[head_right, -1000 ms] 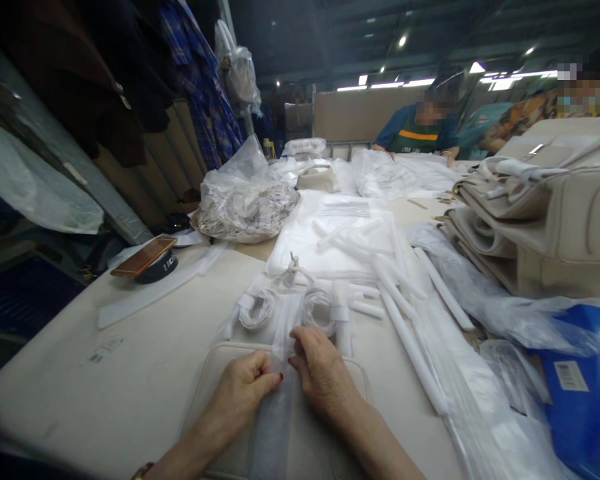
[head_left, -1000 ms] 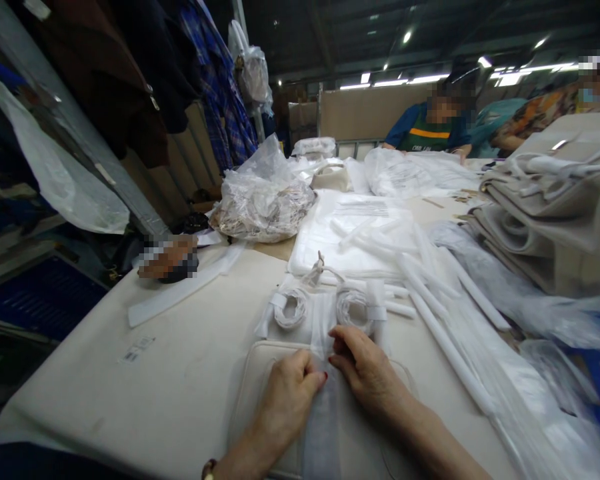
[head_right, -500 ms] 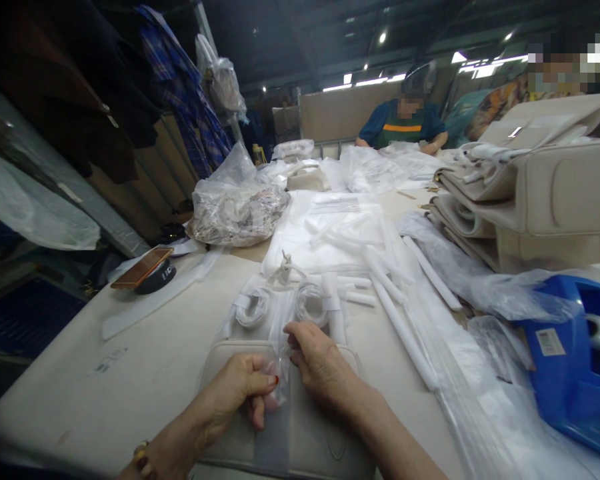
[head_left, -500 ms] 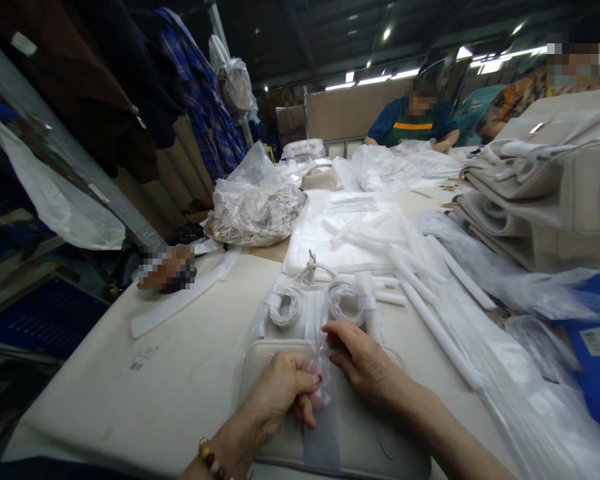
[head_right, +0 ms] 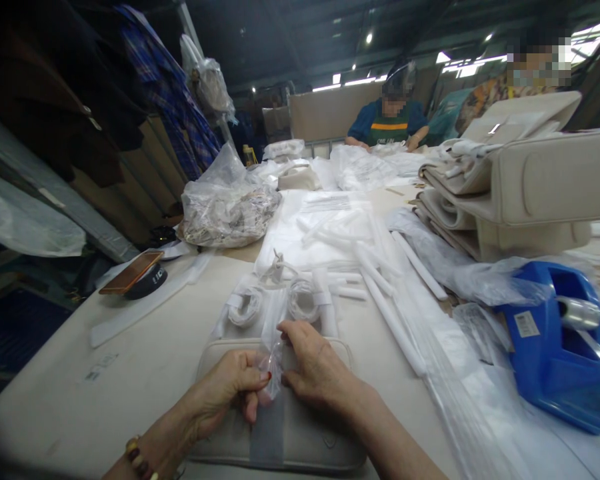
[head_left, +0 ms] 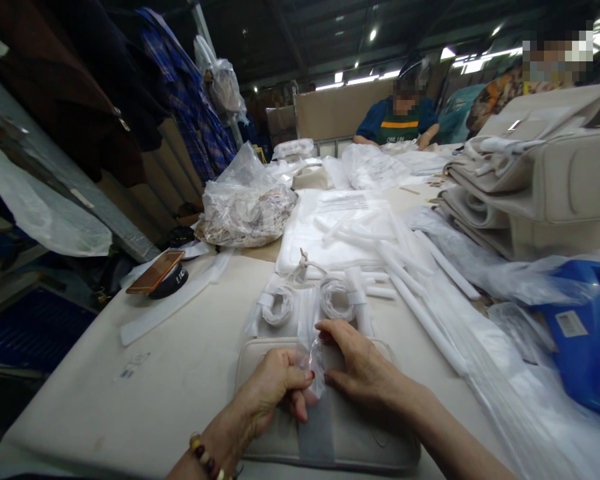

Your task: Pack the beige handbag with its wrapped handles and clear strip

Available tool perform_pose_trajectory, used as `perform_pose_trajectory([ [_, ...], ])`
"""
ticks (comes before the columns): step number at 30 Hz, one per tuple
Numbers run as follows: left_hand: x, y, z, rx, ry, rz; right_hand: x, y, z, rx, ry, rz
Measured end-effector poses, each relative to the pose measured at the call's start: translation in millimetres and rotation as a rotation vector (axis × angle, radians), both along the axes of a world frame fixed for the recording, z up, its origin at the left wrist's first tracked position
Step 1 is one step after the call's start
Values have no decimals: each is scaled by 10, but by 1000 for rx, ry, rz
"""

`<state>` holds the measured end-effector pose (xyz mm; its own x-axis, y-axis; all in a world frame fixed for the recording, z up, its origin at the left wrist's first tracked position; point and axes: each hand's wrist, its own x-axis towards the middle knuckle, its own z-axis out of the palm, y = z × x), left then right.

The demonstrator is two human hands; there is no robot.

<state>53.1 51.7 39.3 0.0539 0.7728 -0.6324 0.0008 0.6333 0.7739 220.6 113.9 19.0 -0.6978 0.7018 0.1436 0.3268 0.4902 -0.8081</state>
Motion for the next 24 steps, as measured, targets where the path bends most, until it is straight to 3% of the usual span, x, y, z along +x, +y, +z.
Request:
perform_pose_trajectory([
  [6,-16,-16,-58,45,-23,13,-103,-27,-79,133,-25,-73],
  [24,-75,-49,-66,155,-137,46,-150,30,5,18,-100,-87],
])
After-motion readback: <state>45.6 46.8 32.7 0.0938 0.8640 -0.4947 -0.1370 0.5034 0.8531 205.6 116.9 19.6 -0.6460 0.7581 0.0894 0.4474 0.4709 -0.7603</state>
